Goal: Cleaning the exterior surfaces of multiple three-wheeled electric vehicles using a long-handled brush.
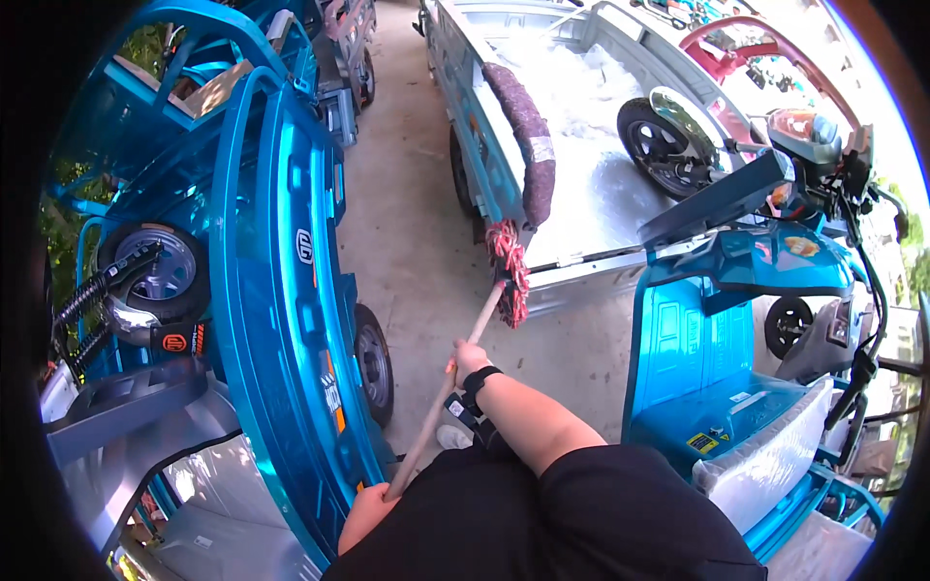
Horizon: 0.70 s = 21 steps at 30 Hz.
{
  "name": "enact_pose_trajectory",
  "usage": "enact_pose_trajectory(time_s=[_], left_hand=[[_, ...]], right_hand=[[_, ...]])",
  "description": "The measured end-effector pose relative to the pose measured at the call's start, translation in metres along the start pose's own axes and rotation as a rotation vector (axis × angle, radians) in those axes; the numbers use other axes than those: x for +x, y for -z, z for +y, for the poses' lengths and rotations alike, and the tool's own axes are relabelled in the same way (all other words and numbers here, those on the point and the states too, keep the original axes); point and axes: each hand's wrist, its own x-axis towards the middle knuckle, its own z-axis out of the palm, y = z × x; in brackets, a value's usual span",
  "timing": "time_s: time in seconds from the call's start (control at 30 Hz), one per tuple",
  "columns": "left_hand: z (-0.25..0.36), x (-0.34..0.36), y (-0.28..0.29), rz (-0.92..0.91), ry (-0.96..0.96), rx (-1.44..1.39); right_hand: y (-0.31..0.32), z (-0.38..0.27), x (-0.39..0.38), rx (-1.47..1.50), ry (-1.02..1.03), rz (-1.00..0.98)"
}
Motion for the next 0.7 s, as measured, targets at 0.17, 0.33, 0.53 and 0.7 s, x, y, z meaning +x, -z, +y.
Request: enact_pose_trajectory(time_s=[0.17, 0.33, 0.53, 0.7], left_hand=[[-0.010, -0.006, -0.001, -0.061, 0.042, -0.012], [0.006, -0.013, 0.009, -0.115, 0.025, 0.040], [0.056, 0.006, 0.017, -0.087, -0.134, 0.283], [0.125, 0.018, 0.014, 0.102, -0.265, 0.566]], right_hand=[[0.015, 0.023, 0.006, 0.180, 0.013, 0.041], [0.031, 0.030, -0.005, 0.200, 0.012, 0.142], [0.085, -0.001, -0.008, 0.647, -0.095, -0.026], [0.110, -0.060, -0.013, 0.899, -0.012, -0.392]])
